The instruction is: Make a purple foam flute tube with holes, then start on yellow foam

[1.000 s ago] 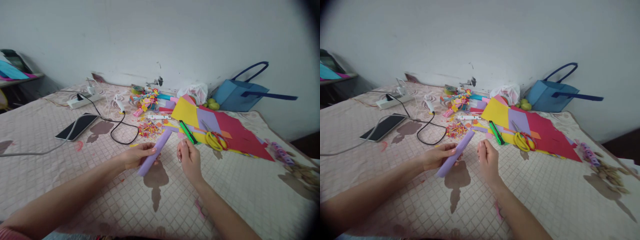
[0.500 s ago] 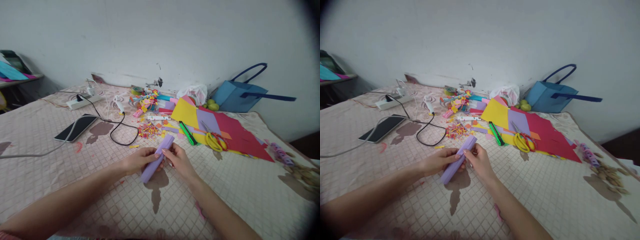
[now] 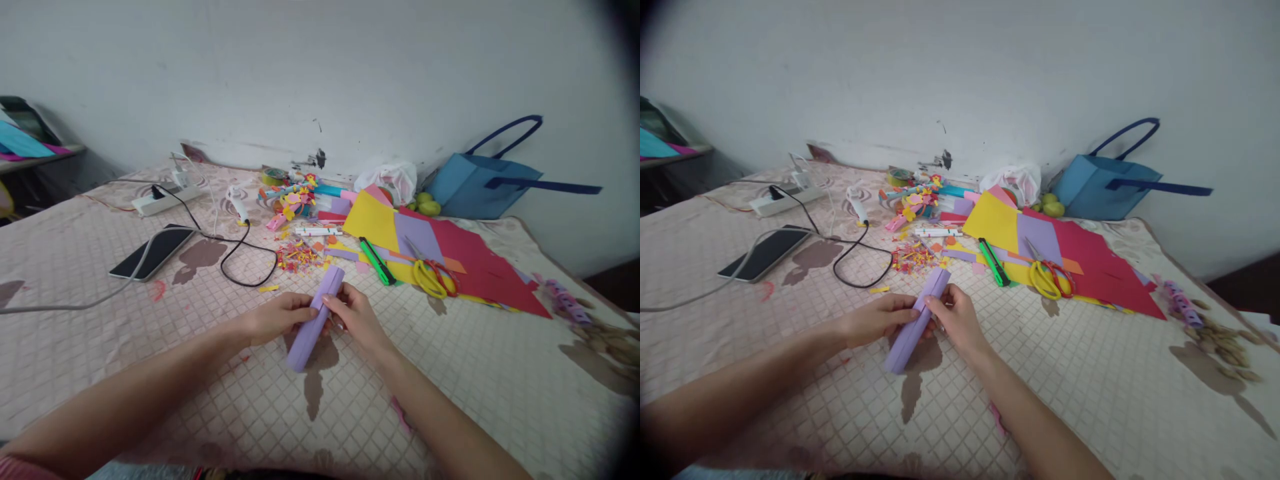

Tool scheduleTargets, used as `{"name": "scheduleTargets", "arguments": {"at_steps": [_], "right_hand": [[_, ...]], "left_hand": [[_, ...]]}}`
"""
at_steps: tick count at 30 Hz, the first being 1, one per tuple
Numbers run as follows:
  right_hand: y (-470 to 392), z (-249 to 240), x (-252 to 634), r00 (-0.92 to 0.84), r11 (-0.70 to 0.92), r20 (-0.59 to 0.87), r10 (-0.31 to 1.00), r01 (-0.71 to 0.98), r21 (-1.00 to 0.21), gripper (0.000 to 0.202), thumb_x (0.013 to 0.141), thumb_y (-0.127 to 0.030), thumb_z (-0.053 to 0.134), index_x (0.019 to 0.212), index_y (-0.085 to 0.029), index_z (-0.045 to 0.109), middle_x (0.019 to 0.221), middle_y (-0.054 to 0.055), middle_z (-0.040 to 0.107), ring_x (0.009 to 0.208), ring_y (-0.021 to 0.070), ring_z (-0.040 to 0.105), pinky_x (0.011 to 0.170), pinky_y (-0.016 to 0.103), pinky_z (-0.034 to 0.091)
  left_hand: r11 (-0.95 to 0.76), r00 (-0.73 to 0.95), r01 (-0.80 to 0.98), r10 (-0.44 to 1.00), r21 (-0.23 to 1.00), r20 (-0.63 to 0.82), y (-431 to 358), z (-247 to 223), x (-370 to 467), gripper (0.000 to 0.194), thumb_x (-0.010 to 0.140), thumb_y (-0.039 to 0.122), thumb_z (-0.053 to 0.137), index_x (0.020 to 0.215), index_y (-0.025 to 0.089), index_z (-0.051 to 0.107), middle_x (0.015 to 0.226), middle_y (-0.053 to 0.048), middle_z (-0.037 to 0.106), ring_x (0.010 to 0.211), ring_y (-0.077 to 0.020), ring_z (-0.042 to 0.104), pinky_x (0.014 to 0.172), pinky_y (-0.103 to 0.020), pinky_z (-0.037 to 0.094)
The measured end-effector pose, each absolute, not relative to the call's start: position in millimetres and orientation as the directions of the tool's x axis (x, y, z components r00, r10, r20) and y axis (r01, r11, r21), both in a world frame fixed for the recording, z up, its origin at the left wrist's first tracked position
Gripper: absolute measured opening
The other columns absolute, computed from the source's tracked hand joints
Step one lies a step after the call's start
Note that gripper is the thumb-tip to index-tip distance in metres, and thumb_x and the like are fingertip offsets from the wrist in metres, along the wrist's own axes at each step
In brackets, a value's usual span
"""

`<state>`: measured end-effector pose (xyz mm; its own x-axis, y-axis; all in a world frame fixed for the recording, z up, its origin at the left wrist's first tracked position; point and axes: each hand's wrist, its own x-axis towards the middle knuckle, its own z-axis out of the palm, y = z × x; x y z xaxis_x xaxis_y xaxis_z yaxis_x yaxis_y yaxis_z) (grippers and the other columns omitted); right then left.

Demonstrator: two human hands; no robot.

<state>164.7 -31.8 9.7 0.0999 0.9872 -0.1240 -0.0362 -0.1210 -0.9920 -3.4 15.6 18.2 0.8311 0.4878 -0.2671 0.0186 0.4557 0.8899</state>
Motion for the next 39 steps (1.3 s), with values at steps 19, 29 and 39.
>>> {"name": "scheduleTargets", "arguments": {"at_steps": [19,29,39], "right_hand": [[-32.3,8.1,163.7,0.067,-0.120,-0.119,0.991,0.010,-0.993,0.020,0.076,-0.037,0.063,0.079,-0.019,0.052,0.056,-0.008,0.046,0.039,0.0054,0.037,0.036,0.021,0.026],[-33.0,10.6,163.0,0.050,-0.130,-0.130,0.990,0.008,-0.991,0.027,0.079,-0.044,0.060,0.079,-0.019,0.052,0.056,-0.008,0.047,0.038,0.0045,0.037,0.034,0.019,0.024],[-31.6,11.9,161.9,0.115,-0.172,-0.174,0.978,-0.031,-0.985,0.026,0.075,-0.041,0.063,0.074,-0.019,0.050,0.052,-0.009,0.045,0.038,0.0048,0.035,0.034,0.019,0.022]], "left_hand": [[0.451,0.844,0.080,0.444,0.889,-0.302,21.7,17.7,-6.4,0.034,0.077,0.040,0.068,0.096,0.012,0.065,0.094,-0.011,0.070,0.092,-0.0230,0.066,0.082,-0.036,0.051],[0.406,0.823,0.095,0.481,0.909,-0.301,22.3,20.6,-6.0,0.029,0.078,0.038,0.066,0.090,0.011,0.066,0.090,-0.009,0.070,0.087,-0.0189,0.066,0.078,-0.029,0.050],[0.397,0.879,0.100,0.394,0.912,-0.268,24.6,18.2,-8.3,0.030,0.076,0.029,0.070,0.102,0.014,0.066,0.099,-0.007,0.069,0.085,-0.0152,0.064,0.075,-0.025,0.049]]}}
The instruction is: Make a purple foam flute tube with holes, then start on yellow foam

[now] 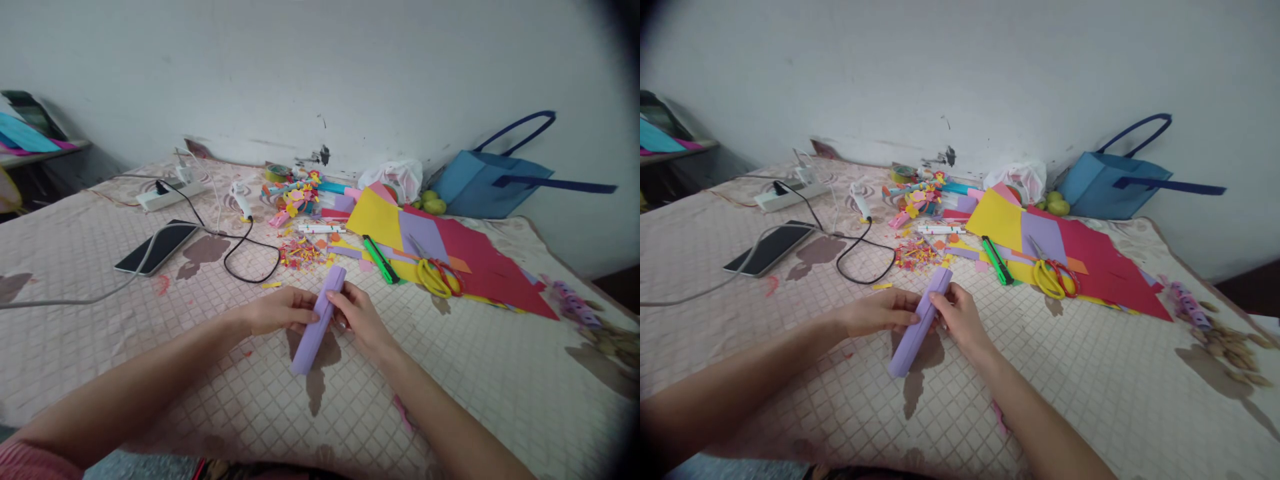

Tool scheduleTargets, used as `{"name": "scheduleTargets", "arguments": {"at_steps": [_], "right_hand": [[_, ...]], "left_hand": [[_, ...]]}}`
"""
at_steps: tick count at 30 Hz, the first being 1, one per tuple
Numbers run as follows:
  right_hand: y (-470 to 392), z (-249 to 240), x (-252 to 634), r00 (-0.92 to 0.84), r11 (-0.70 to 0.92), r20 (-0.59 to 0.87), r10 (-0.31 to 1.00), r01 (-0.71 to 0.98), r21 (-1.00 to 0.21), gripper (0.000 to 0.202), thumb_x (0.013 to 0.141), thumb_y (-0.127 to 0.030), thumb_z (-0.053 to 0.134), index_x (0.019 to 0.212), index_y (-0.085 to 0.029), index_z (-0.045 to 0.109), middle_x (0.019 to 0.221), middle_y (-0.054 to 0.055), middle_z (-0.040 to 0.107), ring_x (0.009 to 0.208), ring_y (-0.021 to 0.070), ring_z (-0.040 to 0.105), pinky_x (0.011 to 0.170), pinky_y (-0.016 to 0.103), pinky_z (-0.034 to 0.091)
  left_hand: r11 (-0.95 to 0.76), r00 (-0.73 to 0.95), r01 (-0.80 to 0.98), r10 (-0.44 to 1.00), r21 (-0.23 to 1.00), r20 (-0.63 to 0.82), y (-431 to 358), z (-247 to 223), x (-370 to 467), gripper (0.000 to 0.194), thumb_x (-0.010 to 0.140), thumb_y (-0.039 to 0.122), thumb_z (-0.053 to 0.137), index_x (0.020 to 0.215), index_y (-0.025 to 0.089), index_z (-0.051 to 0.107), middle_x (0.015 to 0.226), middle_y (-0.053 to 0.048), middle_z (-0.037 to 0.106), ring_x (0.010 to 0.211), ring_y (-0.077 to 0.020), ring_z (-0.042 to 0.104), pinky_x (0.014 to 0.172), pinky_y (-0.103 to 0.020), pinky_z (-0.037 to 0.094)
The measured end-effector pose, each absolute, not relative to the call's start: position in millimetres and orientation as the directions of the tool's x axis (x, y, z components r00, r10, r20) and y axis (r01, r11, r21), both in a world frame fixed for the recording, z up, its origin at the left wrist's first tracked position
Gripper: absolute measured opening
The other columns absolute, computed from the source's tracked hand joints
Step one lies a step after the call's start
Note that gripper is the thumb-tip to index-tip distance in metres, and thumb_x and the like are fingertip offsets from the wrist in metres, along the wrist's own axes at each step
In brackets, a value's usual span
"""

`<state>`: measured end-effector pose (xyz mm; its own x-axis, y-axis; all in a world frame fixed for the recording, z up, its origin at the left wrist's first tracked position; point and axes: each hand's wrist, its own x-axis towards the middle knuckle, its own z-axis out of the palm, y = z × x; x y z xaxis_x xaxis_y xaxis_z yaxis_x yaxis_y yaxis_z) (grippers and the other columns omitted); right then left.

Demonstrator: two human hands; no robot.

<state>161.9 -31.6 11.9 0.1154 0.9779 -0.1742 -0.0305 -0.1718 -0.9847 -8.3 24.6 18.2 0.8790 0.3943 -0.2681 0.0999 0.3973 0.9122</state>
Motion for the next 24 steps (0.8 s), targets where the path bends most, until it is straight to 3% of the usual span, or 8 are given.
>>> {"name": "scheduleTargets", "arguments": {"at_steps": [9,15,24], "right_hand": [[-32.3,17.0,166.1,-0.001,-0.171,-0.171,0.985,-0.016,-0.985,0.031,0.080,-0.048,0.058,0.073,-0.020,0.048,0.048,-0.008,0.045,0.035,0.0051,0.036,0.032,0.019,0.022],[-32.3,10.8,167.6,-0.006,-0.172,-0.172,0.985,0.040,-0.984,0.027,0.074,-0.037,0.066,0.088,-0.018,0.052,0.060,-0.008,0.050,0.041,0.0053,0.044,0.034,0.018,0.029],[-31.4,14.0,168.8,-0.076,-0.206,-0.204,0.976,-0.020,-0.978,0.031,0.082,-0.048,0.055,0.076,-0.018,0.050,0.051,-0.007,0.049,0.039,0.0057,0.044,0.036,0.018,0.032]], "left_hand": [[0.394,0.867,0.105,0.414,0.913,-0.278,26.0,17.5,-8.9,0.029,0.075,0.026,0.069,0.101,0.013,0.066,0.102,-0.008,0.069,0.089,-0.0180,0.064,0.076,-0.027,0.048],[0.384,0.855,0.120,0.428,0.916,-0.291,24.9,18.2,-8.7,0.029,0.075,0.025,0.069,0.102,0.014,0.066,0.100,-0.007,0.069,0.086,-0.0158,0.064,0.073,-0.025,0.047],[0.418,0.859,0.098,0.423,0.903,-0.289,25.2,21.0,-8.7,0.025,0.074,0.025,0.070,0.097,0.014,0.067,0.097,-0.006,0.069,0.086,-0.0158,0.063,0.076,-0.026,0.048]]}}
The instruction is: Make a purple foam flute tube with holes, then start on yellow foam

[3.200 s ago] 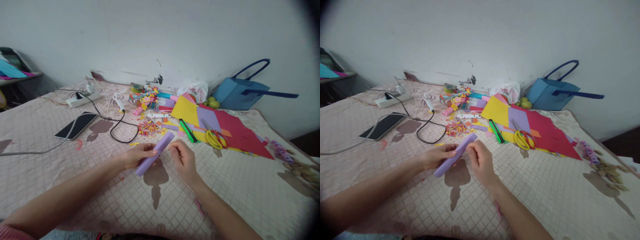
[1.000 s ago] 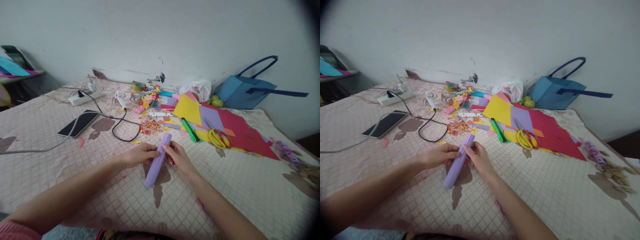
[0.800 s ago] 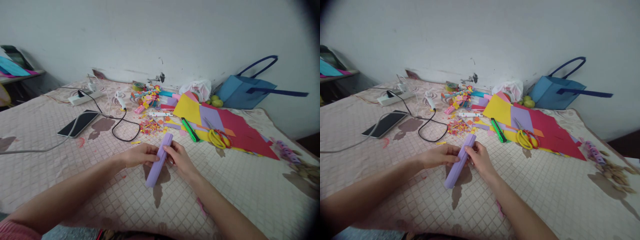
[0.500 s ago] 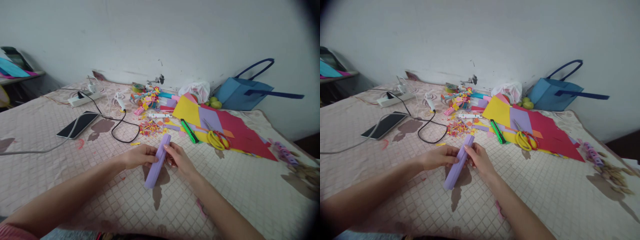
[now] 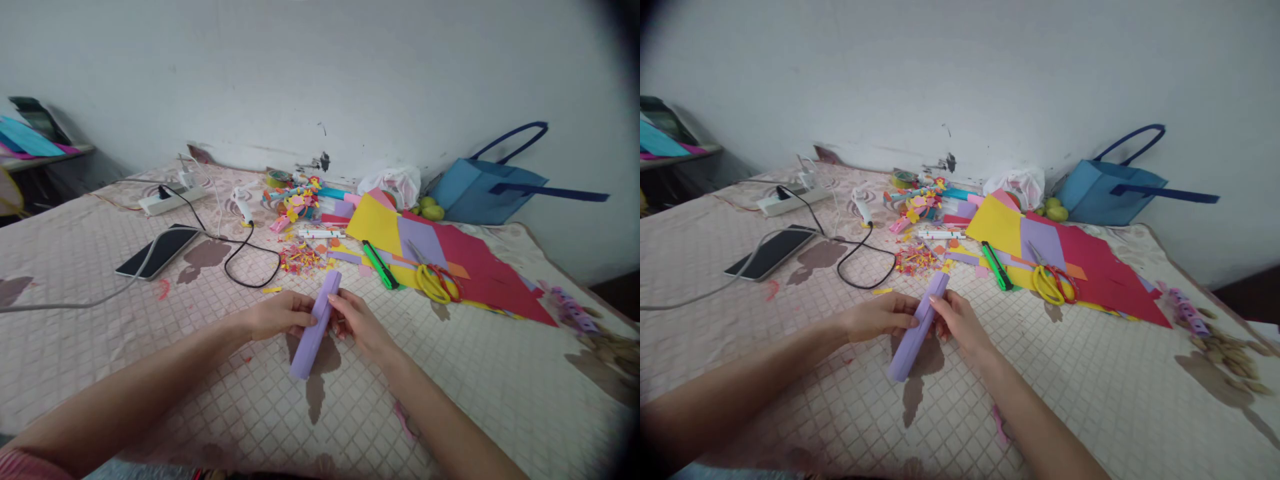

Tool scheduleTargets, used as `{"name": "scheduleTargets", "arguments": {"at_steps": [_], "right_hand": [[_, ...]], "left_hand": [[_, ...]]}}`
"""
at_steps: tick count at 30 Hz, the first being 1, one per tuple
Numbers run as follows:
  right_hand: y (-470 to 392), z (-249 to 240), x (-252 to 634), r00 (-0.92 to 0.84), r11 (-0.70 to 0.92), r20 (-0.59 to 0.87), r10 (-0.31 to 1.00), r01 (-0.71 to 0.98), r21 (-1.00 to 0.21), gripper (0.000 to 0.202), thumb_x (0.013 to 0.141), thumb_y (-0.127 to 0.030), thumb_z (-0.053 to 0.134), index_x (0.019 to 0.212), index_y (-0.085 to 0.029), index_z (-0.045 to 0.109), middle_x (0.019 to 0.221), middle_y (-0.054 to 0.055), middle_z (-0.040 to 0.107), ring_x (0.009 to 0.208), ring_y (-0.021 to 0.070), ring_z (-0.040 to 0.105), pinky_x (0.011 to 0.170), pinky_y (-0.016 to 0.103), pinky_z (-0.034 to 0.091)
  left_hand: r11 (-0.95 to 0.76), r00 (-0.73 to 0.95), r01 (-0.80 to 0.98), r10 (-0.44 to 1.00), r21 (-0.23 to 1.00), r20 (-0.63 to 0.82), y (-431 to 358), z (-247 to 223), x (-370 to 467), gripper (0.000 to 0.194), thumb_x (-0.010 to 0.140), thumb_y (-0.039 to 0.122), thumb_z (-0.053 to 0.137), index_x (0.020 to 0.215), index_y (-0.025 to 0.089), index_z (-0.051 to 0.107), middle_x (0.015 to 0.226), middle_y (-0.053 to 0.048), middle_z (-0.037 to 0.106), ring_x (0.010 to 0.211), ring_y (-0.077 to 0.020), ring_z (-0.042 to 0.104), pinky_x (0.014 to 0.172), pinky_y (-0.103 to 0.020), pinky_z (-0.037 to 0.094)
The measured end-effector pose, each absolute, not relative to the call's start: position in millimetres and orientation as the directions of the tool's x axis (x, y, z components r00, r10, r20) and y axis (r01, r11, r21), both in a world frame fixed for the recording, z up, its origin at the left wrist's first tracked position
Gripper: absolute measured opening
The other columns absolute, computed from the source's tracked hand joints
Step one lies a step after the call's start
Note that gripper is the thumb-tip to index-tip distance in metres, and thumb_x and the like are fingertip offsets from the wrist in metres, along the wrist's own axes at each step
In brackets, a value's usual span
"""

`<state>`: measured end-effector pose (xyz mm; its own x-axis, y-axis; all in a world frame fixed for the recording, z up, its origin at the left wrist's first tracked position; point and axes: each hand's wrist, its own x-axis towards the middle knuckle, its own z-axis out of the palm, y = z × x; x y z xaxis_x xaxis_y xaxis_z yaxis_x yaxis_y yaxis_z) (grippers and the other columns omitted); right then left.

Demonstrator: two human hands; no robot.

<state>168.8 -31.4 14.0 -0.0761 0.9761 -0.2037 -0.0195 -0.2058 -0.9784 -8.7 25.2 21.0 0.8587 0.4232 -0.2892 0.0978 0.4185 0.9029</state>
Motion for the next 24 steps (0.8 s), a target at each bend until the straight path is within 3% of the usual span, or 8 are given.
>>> {"name": "scheduleTargets", "arguments": {"at_steps": [9,24], "right_hand": [[-32.6,9.7,166.7,-0.060,-0.186,-0.187,0.981,0.020,-0.982,0.032,0.074,-0.041,0.068,0.090,-0.018,0.053,0.068,-0.005,0.056,0.043,0.0054,0.048,0.039,0.020,0.037],[-30.9,10.5,175.5,-0.215,-0.243,-0.218,0.952,-0.097,-0.965,0.030,0.075,-0.042,0.068,0.088,-0.017,0.057,0.069,-0.002,0.060,0.059,0.0097,0.058,0.055,0.023,0.050]], "left_hand": [[0.402,0.849,0.099,0.444,0.910,-0.288,26.1,16.3,-8.8,0.026,0.074,0.025,0.070,0.098,0.014,0.067,0.100,-0.007,0.069,0.084,-0.0152,0.064,0.074,-0.025,0.050],[0.372,0.850,0.127,0.437,0.920,-0.295,29.9,17.8,-9.7,0.031,0.075,0.028,0.069,0.102,0.014,0.066,0.098,-0.007,0.069,0.084,-0.0158,0.064,0.070,-0.024,0.049]]}}
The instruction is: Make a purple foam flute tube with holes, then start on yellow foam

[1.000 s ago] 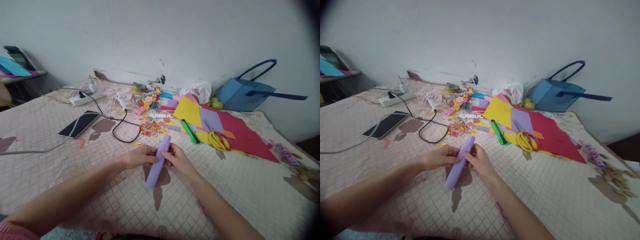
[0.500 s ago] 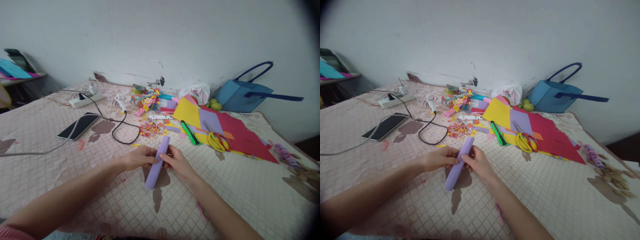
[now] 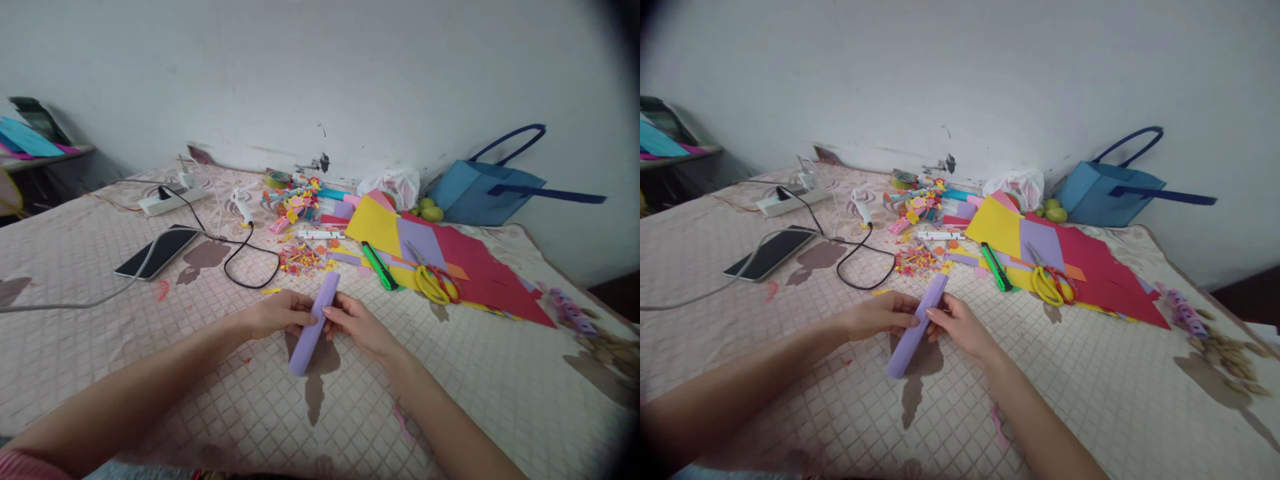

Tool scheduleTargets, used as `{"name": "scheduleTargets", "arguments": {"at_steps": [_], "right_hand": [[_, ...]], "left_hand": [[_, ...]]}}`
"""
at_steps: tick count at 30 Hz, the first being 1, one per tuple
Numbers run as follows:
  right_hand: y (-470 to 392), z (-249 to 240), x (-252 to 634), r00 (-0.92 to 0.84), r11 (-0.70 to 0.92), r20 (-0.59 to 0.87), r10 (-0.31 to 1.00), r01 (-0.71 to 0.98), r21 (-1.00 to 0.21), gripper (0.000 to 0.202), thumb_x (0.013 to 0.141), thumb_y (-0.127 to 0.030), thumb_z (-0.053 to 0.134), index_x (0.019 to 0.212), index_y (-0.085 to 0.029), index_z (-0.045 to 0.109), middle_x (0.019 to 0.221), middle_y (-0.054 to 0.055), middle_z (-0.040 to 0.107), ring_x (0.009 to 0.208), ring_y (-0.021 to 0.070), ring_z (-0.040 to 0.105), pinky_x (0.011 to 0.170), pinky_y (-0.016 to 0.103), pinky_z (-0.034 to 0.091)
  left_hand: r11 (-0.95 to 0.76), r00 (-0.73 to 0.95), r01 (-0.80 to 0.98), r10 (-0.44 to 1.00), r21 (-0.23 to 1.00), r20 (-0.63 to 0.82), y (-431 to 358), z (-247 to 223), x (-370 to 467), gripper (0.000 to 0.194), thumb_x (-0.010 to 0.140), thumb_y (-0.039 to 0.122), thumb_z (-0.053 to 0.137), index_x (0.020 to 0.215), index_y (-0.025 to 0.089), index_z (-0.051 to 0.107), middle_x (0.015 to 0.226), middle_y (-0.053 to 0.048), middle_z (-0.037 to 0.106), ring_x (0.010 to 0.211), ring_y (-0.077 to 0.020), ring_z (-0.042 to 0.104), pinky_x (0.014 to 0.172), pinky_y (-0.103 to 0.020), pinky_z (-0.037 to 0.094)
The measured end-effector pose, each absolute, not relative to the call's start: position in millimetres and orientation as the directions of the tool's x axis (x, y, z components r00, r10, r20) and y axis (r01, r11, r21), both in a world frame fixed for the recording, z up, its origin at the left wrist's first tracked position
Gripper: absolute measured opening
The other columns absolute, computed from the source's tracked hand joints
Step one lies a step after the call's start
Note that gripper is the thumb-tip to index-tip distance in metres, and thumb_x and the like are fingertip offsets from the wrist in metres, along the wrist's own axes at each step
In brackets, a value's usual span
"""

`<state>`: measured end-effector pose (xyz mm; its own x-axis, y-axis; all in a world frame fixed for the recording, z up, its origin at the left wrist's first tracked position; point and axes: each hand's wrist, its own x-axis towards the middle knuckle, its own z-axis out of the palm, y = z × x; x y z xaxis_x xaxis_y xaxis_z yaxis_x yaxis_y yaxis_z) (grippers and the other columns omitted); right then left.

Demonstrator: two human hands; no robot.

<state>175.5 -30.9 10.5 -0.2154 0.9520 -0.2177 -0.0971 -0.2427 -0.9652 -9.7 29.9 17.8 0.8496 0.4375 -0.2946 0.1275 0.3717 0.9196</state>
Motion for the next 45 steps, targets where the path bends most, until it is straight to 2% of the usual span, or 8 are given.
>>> {"name": "scheduleTargets", "arguments": {"at_steps": [6,12,19,28,33,36,40,45], "right_hand": [[-29.5,15.8,180.0,-0.188,-0.239,-0.228,0.955,-0.041,-0.970,0.032,0.073,-0.047,0.068,0.084,-0.017,0.060,0.066,0.000,0.065,0.058,0.0118,0.063,0.055,0.025,0.051],[-31.1,14.4,184.4,-0.106,-0.206,-0.214,0.971,0.083,-0.975,0.032,0.077,-0.048,0.063,0.078,-0.017,0.058,0.070,0.001,0.066,0.048,0.0084,0.058,0.044,0.021,0.044],[-32.2,11.9,185.1,-0.114,-0.158,-0.171,0.979,0.111,-0.981,0.026,0.080,-0.042,0.061,0.075,-0.017,0.057,0.062,-0.002,0.061,0.046,0.0069,0.053,0.045,0.020,0.042],[-34.6,17.9,183.4,-0.209,-0.099,-0.105,0.972,0.041,-0.994,0.024,0.079,-0.039,0.065,0.072,-0.018,0.056,0.057,-0.004,0.058,0.044,0.0062,0.049,0.044,0.020,0.040],[-33.9,20.2,186.0,-0.026,-0.043,-0.041,0.999,-0.078,-0.996,0.029,0.083,-0.045,0.059,0.073,-0.019,0.057,0.054,-0.005,0.054,0.042,0.0057,0.046,0.041,0.018,0.037],[-32.1,17.2,185.4,0.081,-0.074,-0.073,0.994,0.002,-0.997,0.041,0.085,-0.055,0.051,0.066,-0.018,0.054,0.048,-0.005,0.050,0.037,0.0056,0.041,0.036,0.019,0.031],[-30.8,12.0,181.2,0.061,-0.084,-0.076,0.995,0.138,-0.987,0.048,0.086,-0.061,0.044,0.069,-0.018,0.055,0.049,-0.003,0.051,0.035,0.0064,0.041,0.035,0.020,0.030],[-31.8,9.9,175.2,0.065,0.018,0.046,0.997,0.371,-0.928,0.037,0.084,-0.052,0.053,0.067,-0.019,0.053,0.054,-0.003,0.051,0.043,0.0087,0.044,0.043,0.023,0.033]], "left_hand": [[0.385,0.812,0.134,0.486,0.913,-0.324,29.6,20.6,-8.9,0.029,0.071,0.027,0.072,0.097,0.015,0.068,0.091,-0.004,0.068,0.075,-0.0126,0.061,0.066,-0.021,0.047],[0.395,0.780,0.142,0.519,0.908,-0.348,29.3,20.9,-8.1,0.035,0.069,0.029,0.073,0.098,0.012,0.067,0.099,-0.008,0.068,0.080,-0.0146,0.062,0.067,-0.022,0.048],[0.375,0.752,0.149,0.558,0.915,-0.351,30.0,20.1,-7.0,0.036,0.067,0.030,0.075,0.096,0.011,0.068,0.093,-0.007,0.067,0.068,-0.0098,0.057,0.058,-0.018,0.045],[0.414,0.715,0.140,0.586,0.900,-0.381,31.1,23.3,-6.1,0.039,0.065,0.033,0.077,0.095,0.010,0.067,0.090,-0.005,0.066,0.070,-0.0103,0.058,0.065,-0.022,0.047],[0.461,0.732,0.121,0.556,0.879,-0.393,31.2,24.9,-6.1,0.038,0.066,0.033,0.077,0.093,0.008,0.067,0.086,-0.006,0.065,0.071,-0.0114,0.059,0.068,-0.024,0.048],[0.464,0.743,0.121,0.543,0.877,-0.391,29.9,24.8,-6.7,0.038,0.067,0.033,0.077,0.095,0.009,0.066,0.088,-0.007,0.066,0.074,-0.0125,0.060,0.070,-0.025,0.048],[0.443,0.754,0.099,0.551,0.891,-0.358,27.9,23.5,-6.5,0.034,0.068,0.031,0.076,0.094,0.011,0.067,0.086,-0.004,0.065,0.070,-0.0099,0.058,0.066,-0.022,0.047],[0.402,0.728,0.117,0.587,0.908,-0.354,24.5,21.9,-4.6,0.033,0.066,0.030,0.077,0.093,0.013,0.067,0.080,-0.001,0.063,0.066,-0.0093,0.056,0.060,-0.019,0.045]]}}
